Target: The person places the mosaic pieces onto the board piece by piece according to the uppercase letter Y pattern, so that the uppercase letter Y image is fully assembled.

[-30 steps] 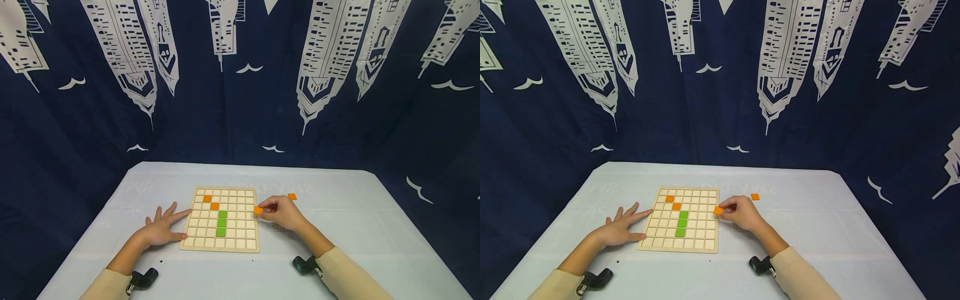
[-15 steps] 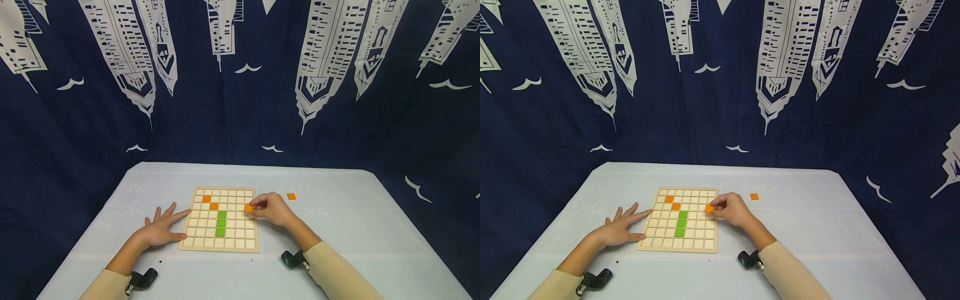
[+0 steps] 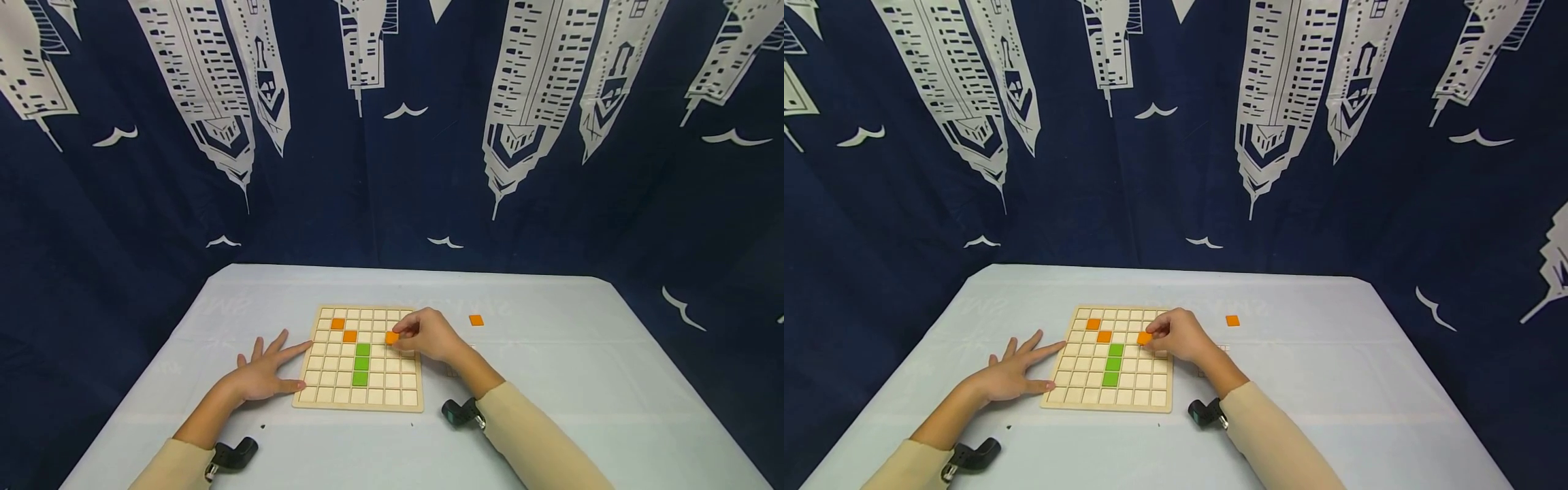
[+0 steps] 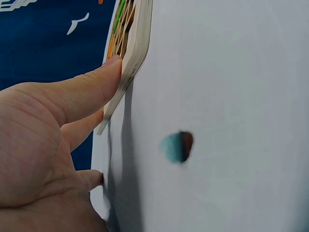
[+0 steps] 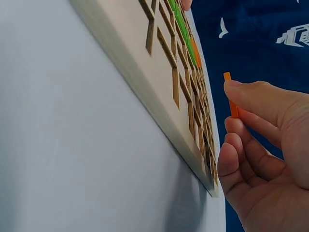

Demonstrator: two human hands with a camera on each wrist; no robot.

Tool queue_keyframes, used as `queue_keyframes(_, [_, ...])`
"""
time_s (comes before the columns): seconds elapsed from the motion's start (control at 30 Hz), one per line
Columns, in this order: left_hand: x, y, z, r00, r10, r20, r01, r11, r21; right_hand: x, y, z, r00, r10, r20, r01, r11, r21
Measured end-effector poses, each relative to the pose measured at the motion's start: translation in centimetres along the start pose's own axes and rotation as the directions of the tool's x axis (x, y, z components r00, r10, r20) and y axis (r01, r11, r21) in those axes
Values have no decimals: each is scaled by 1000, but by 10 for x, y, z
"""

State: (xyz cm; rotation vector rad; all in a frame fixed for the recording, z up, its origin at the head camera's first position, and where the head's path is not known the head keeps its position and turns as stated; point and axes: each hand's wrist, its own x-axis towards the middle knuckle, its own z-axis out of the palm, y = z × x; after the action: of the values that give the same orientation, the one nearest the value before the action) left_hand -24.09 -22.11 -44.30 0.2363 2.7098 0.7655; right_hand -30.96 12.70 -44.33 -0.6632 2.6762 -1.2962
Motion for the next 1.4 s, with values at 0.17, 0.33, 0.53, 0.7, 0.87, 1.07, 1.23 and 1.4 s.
queue_keyframes(0.17, [0, 1, 0, 1000, -3, -1, 3, 1000, 0, 7, -2, 3, 1000, -14, 4, 14, 1000, -21])
queue_keyframes(0.33, [1, 0, 0, 1000, -5, -3, 5, 1000, -3, 14, -2, 7, 1000, -20, 9, 21, 999, -40])
queue_keyframes(0.53, [1, -2, 0, 1000, -3, 0, 3, 1000, -2, 21, -5, 12, 1000, -19, 10, 19, 998, -66])
queue_keyframes(0.7, [0, -2, -1, 1000, 2, -1, -2, 1000, -2, 25, -8, 13, 1000, -20, 18, 21, 996, -89])
queue_keyframes(0.87, [0, -2, 0, 1000, -5, -3, 5, 1000, -8, 28, -10, 13, 999, -17, 33, 20, 994, -108])
queue_keyframes(1.07, [0, -2, 1, 1000, 0, -6, 0, 1000, -16, 30, -10, 13, 998, -23, 59, 31, 990, -137])
queue_keyframes(1.23, [1, -3, 1, 1000, 1, -6, -1, 1000, -18, 32, -10, 14, 998, -2, 66, 11, 990, -144])
queue_keyframes(1.4, [1, -3, 2, 1000, 4, -6, -5, 1000, -28, 34, -8, 17, 998, 2, 64, 7, 989, -149])
